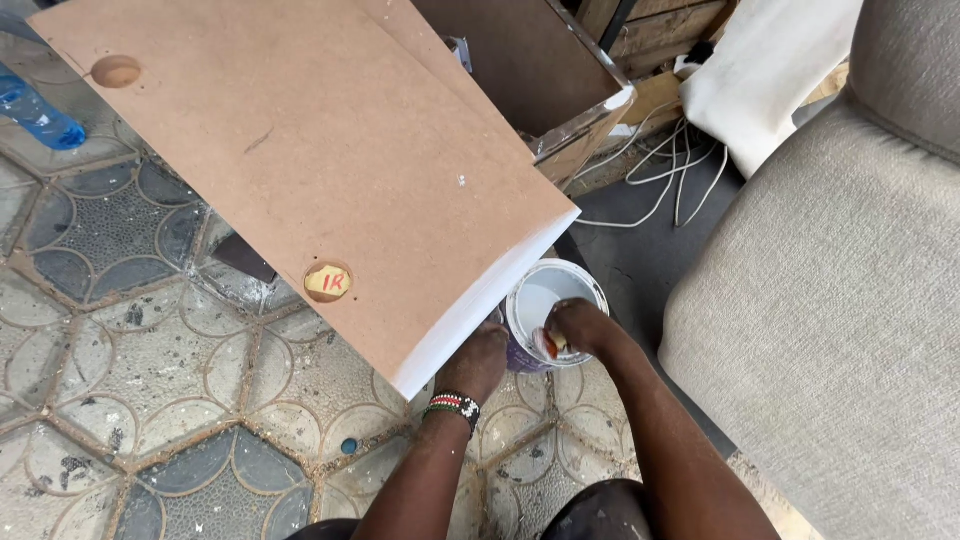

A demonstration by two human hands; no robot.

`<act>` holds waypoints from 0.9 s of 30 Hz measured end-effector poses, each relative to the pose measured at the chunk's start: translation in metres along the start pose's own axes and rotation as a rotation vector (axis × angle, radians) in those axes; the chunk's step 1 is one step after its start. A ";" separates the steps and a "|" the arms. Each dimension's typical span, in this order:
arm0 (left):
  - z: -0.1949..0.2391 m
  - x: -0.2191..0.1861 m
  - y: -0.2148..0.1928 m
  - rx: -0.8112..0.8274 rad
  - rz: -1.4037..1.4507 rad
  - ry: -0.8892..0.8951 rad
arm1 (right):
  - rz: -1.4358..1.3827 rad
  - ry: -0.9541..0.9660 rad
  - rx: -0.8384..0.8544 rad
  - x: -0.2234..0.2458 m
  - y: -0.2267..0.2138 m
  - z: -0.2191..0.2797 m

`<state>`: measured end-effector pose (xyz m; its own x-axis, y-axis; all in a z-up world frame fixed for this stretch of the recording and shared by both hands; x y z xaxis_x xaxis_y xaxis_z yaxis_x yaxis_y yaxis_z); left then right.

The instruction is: The person paints a rectangular wooden board white using a small brush and a paint can. They first paint the face of the board, then flip it to paint the edges, and finally paint the other side.

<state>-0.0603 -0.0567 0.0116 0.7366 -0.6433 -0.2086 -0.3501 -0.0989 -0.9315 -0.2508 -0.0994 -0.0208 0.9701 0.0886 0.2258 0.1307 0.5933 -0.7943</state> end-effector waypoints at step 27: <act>-0.061 0.097 -0.357 0.421 0.021 -0.699 | -1.809 -0.089 -0.901 0.135 -0.136 0.195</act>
<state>0.1004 -0.1305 0.3420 0.9718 -0.0060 -0.2356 -0.2237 0.2913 -0.9301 -0.1774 -0.0122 0.2271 -0.3735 0.0158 0.9275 0.8214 -0.4590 0.3386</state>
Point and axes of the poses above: each hand's wrist, its own z-axis away from the middle knuckle, its own y-axis out of the palm, x = y × z, the point moved 9 cm from there along -z, towards the middle knuckle, and after that the axes turned 1 degree about -x, right-handed, at the moved point
